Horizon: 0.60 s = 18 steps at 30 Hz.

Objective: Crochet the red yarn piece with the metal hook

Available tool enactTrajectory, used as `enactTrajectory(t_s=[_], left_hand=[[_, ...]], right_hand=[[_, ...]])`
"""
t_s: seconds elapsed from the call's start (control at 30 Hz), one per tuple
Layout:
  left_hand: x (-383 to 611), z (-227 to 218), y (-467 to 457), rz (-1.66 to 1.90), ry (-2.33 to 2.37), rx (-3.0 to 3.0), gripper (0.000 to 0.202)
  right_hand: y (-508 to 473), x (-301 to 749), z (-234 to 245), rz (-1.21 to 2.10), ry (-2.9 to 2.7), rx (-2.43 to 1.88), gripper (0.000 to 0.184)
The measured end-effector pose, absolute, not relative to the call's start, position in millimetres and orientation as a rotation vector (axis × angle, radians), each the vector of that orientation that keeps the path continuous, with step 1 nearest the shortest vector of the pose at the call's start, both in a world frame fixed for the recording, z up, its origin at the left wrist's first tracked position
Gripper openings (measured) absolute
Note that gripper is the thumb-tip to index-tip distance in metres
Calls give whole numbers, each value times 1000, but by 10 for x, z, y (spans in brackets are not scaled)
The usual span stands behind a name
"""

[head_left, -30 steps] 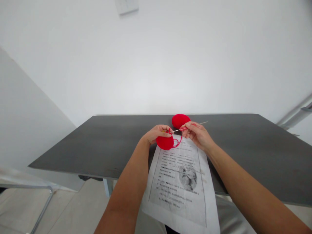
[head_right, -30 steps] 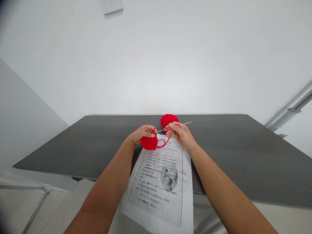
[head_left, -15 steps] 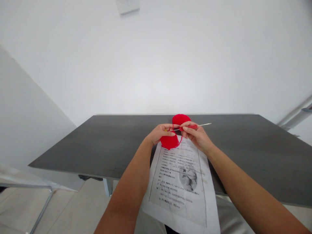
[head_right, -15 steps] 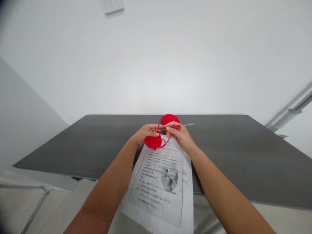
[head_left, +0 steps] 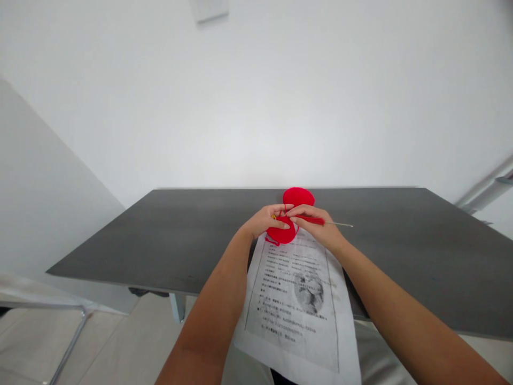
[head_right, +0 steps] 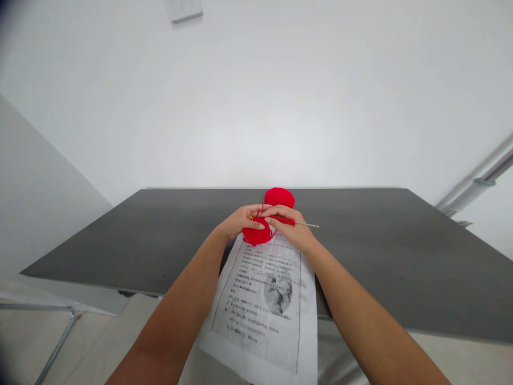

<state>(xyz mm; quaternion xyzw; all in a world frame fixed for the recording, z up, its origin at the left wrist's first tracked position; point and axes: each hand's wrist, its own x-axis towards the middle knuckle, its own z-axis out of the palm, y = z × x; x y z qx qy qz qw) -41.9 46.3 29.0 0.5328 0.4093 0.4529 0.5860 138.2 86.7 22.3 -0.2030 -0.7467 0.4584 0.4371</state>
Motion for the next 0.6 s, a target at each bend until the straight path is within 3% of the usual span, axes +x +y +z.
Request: enactTrajectory(t_s=[0.17, 0.4, 0.6], left_hand=[[-439, 263, 486, 1094, 967, 1174, 69], [-446, 271, 496, 1240, 991, 1140, 45], [-452, 276, 494, 1243, 1017, 1187, 42]], right_hand=[[888, 1381, 221, 1145, -1783, -589, 12], [890, 1387, 252, 1192, -1703, -632, 13], [884, 1406, 262, 1353, -1654, -615, 17]])
